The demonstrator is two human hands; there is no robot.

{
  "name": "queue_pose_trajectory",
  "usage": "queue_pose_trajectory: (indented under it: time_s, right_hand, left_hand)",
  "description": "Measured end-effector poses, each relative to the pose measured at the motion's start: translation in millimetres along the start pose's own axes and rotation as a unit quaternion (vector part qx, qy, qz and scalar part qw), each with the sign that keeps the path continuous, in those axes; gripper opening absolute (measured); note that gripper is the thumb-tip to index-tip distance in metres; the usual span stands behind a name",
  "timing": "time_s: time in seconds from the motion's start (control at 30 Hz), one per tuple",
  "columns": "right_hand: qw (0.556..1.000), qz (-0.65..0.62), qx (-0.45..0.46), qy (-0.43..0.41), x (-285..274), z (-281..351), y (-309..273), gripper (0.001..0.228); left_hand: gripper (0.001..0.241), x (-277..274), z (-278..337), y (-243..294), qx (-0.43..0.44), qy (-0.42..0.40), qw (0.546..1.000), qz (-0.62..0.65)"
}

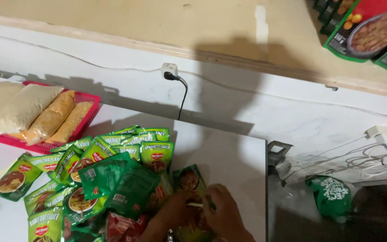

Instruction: Applying labels to sauce pouches and stocking them on a shelf in a grocery storage area.

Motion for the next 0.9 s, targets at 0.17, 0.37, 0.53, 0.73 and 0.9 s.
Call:
queue_pose_trajectory:
  time_s: [0.17, 0.37, 0.53, 0.73, 0.9]
  right_hand:
    - [0.994, -0.035, 0.069, -0.078, 39, 49, 11, 0.021]
    - [0.996, -0.053, -0.068, 0.014, 34, 60, -24, 0.017]
    - [0.991, -0.042, -0.114, -0.058, 54, 84, -1, 0.026]
    - [0.980, -0.002, -0.031, -0.195, 55, 70, -14, 0.065]
    - [0.972, 0.043, -0.086, -0.214, 67, 63, -8, 0.096]
  left_hand:
    - [0.062, -14, -6, 38, -0.007, -0.083, 0.973, -0.214]
    - [0.032, -8, -36, -10, 0.024, -0.090, 0.959, -0.266]
    - [0.031, -31, -56, -20, 0.091, -0.006, 0.985, -0.144]
    - [0.033, -91, -46, 5, 0.034, 0.165, 0.981, -0.093]
    - [0.033, -94, -44, -5, 0.009, 0.211, 0.962, -0.172]
Point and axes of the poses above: each hand's wrist, its own z-axis away from the middle knuckle, its own x-axis out of the palm, y = z × x, the point moved 2 cm from there along -z, towards the middle knuckle, and after that the axes turned 1 degree about -y, right-handed, at the moved point
